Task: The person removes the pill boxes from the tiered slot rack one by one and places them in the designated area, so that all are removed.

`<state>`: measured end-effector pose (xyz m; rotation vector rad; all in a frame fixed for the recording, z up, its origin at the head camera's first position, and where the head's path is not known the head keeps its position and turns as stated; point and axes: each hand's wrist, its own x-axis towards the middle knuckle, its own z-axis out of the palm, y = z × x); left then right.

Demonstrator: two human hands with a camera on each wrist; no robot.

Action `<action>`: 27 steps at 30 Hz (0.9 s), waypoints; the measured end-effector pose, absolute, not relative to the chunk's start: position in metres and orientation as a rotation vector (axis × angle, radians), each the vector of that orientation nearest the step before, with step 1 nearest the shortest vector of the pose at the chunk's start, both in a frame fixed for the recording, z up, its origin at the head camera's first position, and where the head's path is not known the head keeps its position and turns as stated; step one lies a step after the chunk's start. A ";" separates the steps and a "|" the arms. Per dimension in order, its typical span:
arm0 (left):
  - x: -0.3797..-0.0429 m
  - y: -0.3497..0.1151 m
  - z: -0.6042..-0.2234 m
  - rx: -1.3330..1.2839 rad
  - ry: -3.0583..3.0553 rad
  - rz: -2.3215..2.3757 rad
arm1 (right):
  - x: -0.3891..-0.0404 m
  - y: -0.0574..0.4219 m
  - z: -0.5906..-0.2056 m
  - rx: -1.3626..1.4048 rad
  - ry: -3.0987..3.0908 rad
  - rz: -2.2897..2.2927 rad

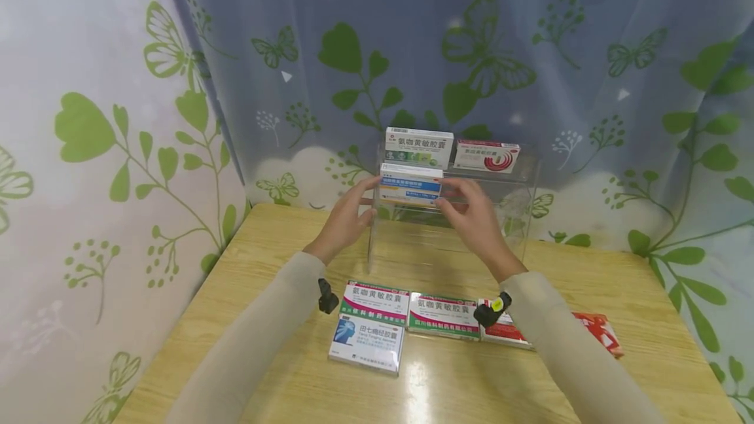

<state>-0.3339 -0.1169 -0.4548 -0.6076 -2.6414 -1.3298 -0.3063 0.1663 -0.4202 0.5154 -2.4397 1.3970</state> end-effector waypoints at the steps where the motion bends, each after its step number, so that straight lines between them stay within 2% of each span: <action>1: -0.334 -0.117 -0.455 -0.609 -2.641 -1.327 | -0.310 0.165 -0.419 0.493 -2.444 1.396; 14: -0.334 -0.116 -0.456 -0.617 -2.627 -1.353 | -0.336 0.159 -0.419 0.401 -2.532 1.377; 27: -0.335 -0.117 -0.457 -0.621 -2.616 -1.332 | -0.345 0.157 -0.418 0.358 -2.498 1.396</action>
